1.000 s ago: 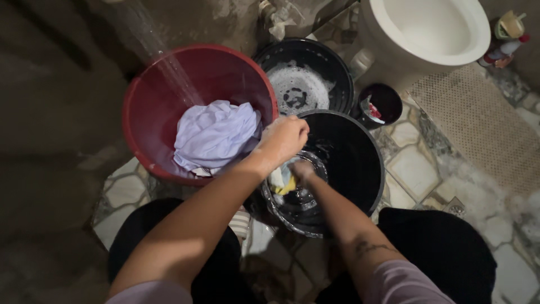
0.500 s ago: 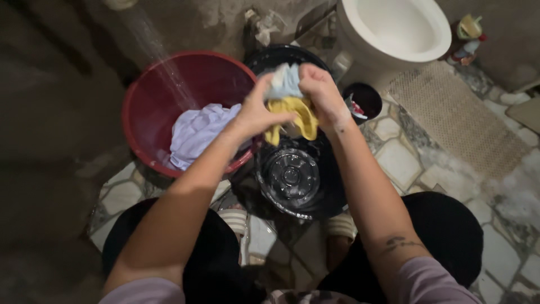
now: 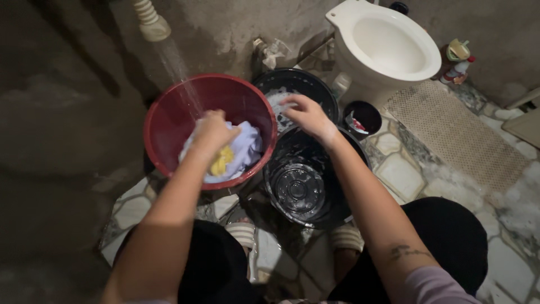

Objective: The person hand-washes clothes in a black basin filled with soapy water, then rinses them under a running tap and places them into a red bucket. The person scrubs and agitates the garments, transfers them between basins, and rinses each item individually.

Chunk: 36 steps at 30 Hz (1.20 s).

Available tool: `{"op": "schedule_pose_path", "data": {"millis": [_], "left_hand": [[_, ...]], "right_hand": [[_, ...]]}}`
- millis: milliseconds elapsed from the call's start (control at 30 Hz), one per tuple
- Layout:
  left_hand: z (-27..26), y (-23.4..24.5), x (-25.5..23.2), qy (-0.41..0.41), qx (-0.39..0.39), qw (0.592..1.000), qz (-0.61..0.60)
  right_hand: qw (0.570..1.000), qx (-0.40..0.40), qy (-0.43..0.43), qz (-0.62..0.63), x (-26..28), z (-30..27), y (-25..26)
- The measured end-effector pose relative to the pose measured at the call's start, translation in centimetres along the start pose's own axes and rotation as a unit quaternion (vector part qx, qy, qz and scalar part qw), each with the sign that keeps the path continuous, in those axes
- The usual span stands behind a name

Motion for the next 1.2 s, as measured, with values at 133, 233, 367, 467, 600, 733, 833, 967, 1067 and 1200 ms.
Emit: {"op": "schedule_pose_path", "data": {"millis": [133, 233, 367, 467, 600, 733, 833, 967, 1067, 1200], "left_hand": [[-1.9, -3.8, -4.4, -0.11, 0.074, 0.991, -0.017], [-3.4, -5.5, -7.0, -0.14, 0.098, 0.983, 0.065], [-3.6, -7.3, -9.4, -0.142, 0.132, 0.976, 0.102], [-3.1, -9.1, -10.0, -0.133, 0.127, 0.979, 0.092], [-1.1, -13.2, -8.9, -0.129, 0.104, 0.98, 0.11], [1.1, -16.8, -7.4, -0.123, 0.056, 0.984, 0.116], [1.8, -18.3, -7.1, -0.149, 0.047, 0.97, 0.189], [1.8, -18.4, -6.2, -0.13, 0.077, 0.981, 0.122], [1.6, -18.1, -5.8, -0.139, 0.08, 0.981, 0.107], [-0.4, -18.6, -5.8, -0.183, 0.076, 0.975, 0.106]], "right_hand": [[0.95, -0.086, 0.08, -0.289, -8.0, -0.9, 5.2], [0.928, -0.08, -0.015, -0.364, -15.0, -2.1, 8.3], [0.894, -0.13, -0.103, -0.416, -20.3, -4.6, 11.3], [0.88, -0.096, -0.182, -0.429, -22.9, -6.8, 12.3], [0.88, -0.088, -0.188, -0.428, -25.5, -8.9, 12.9], [0.906, -0.137, -0.173, -0.361, -29.4, -9.6, 12.8], [0.891, -0.158, -0.22, -0.364, -32.6, -9.2, 13.4], [0.862, -0.179, -0.285, -0.378, -35.9, -10.5, 17.1], [0.848, -0.192, -0.32, -0.377, -35.3, -10.8, 19.1], [0.856, -0.169, -0.283, -0.397, -28.3, -8.7, 17.3]]}}
Point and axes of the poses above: each hand's wrist, its own z-axis towards the middle knuckle, its own y-axis out of the back of the hand, x = y × z, the point moved 6 cm from there along z, towards the middle knuckle, and after that the axes turned 2 degrees about -z, right-handed, at the moved point
